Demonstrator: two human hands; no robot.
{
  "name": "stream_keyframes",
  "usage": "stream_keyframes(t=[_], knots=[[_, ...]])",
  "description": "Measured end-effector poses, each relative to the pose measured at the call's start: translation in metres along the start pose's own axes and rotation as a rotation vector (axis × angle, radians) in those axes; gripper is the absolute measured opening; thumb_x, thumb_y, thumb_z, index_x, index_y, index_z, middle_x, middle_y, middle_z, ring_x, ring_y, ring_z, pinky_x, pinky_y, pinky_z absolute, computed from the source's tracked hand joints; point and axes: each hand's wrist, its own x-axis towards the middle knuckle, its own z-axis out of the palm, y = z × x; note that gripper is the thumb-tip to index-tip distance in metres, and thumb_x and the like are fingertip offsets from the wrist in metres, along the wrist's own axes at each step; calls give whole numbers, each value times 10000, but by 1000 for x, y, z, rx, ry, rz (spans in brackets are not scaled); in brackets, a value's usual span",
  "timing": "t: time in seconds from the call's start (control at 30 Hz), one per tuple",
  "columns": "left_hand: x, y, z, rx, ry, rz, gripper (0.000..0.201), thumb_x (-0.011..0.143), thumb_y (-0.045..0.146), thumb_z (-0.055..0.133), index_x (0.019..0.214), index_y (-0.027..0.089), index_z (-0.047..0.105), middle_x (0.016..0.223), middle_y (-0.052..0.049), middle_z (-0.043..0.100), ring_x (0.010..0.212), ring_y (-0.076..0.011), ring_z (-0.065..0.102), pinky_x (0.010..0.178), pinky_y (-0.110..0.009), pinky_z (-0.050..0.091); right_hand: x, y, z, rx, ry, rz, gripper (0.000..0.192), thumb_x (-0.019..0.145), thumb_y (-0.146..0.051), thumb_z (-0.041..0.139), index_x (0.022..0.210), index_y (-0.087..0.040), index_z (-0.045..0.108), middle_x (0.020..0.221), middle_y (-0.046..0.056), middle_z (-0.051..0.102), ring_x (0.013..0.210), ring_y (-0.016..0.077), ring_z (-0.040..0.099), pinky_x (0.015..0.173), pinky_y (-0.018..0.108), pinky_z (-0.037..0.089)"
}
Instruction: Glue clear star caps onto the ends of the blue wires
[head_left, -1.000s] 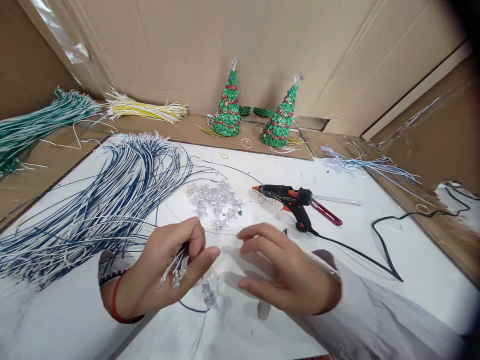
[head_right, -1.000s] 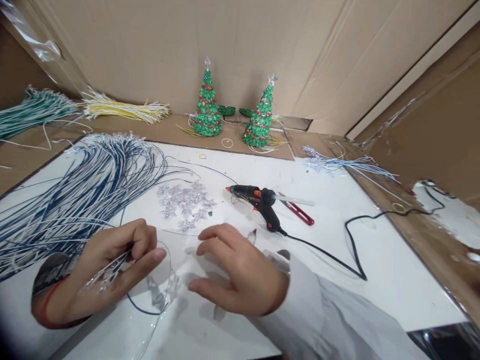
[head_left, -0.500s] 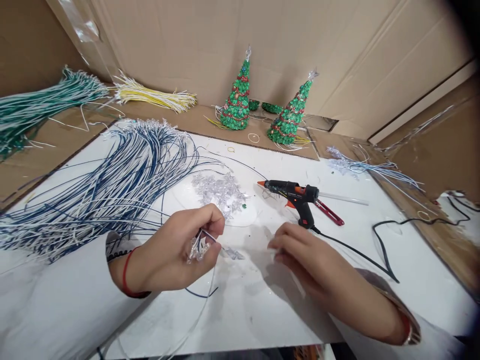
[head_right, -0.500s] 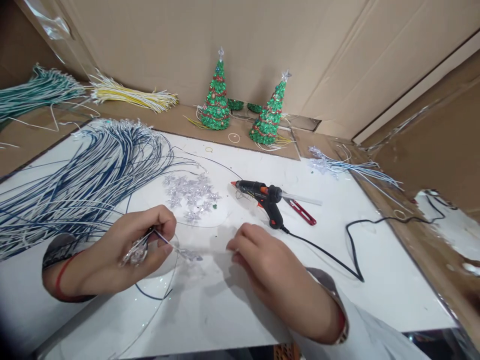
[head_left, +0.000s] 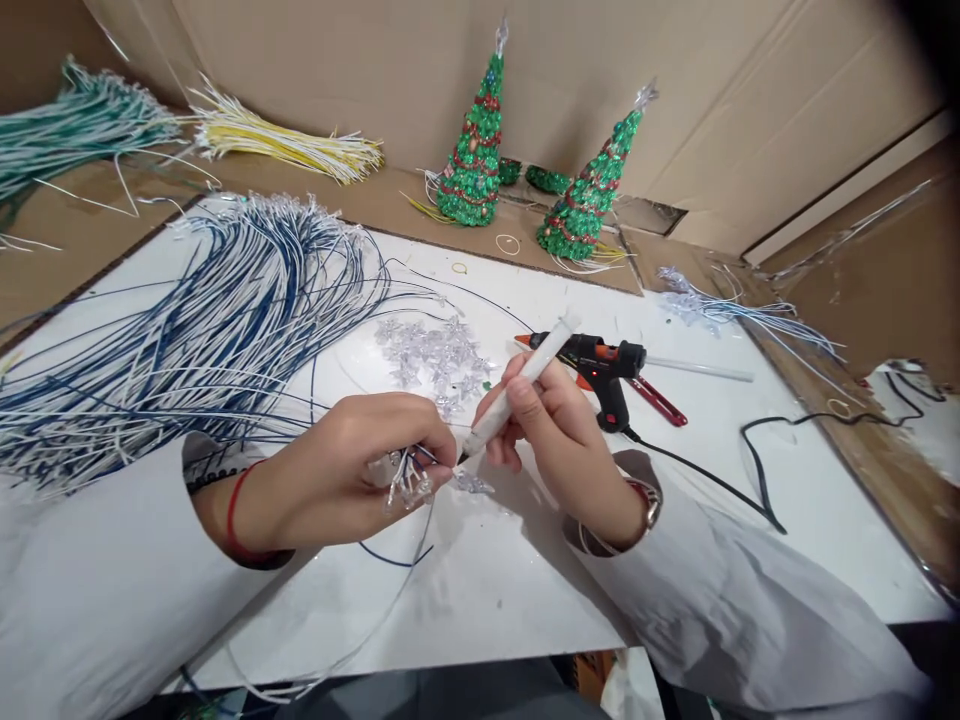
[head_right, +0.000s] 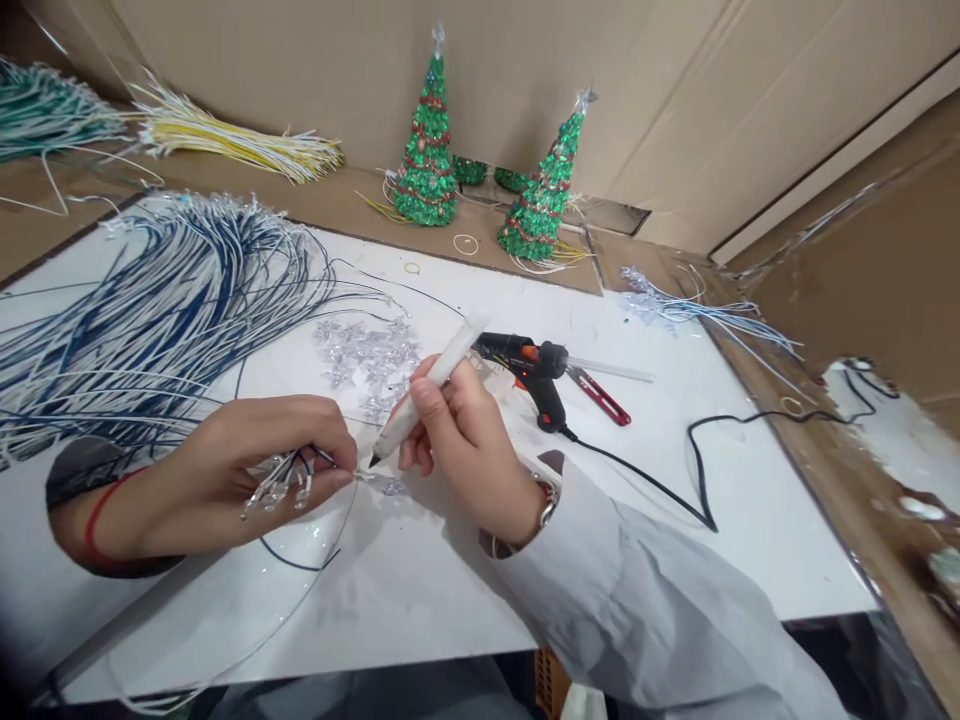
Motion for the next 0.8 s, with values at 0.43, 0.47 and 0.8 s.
stream_keyframes(t=[0.43, 0.47, 0.8], knots=[[2, -1, 1, -16, -15, -31, 66, 807, 143, 524, 750, 174, 538, 672, 13, 585, 616, -100, 524, 559, -190, 393, -3, 8, 2, 86, 28, 128, 208, 903, -415, 428, 863, -220, 371, 605, -54, 575, 377, 58, 468, 331, 144, 320], [2, -1, 1, -14, -14, -29, 65, 805, 141, 526, 750, 173, 538, 671, 12, 585, 617, -100, 525, 559, -189, 392, -3, 8, 2, 85, 29, 128, 206, 904, -412, 428, 860, -219, 371, 607, -54, 576, 375, 57, 468, 330, 144, 322], [1, 0, 2, -7, -25, -52, 72, 805, 146, 520, 747, 183, 538, 665, 12, 578, 614, -107, 521, 554, -197, 390, -3, 6, 2, 70, 61, 164, 210, 891, -407, 450, 849, -219, 366, 529, -71, 552, 339, 61, 465, 292, 128, 324]])
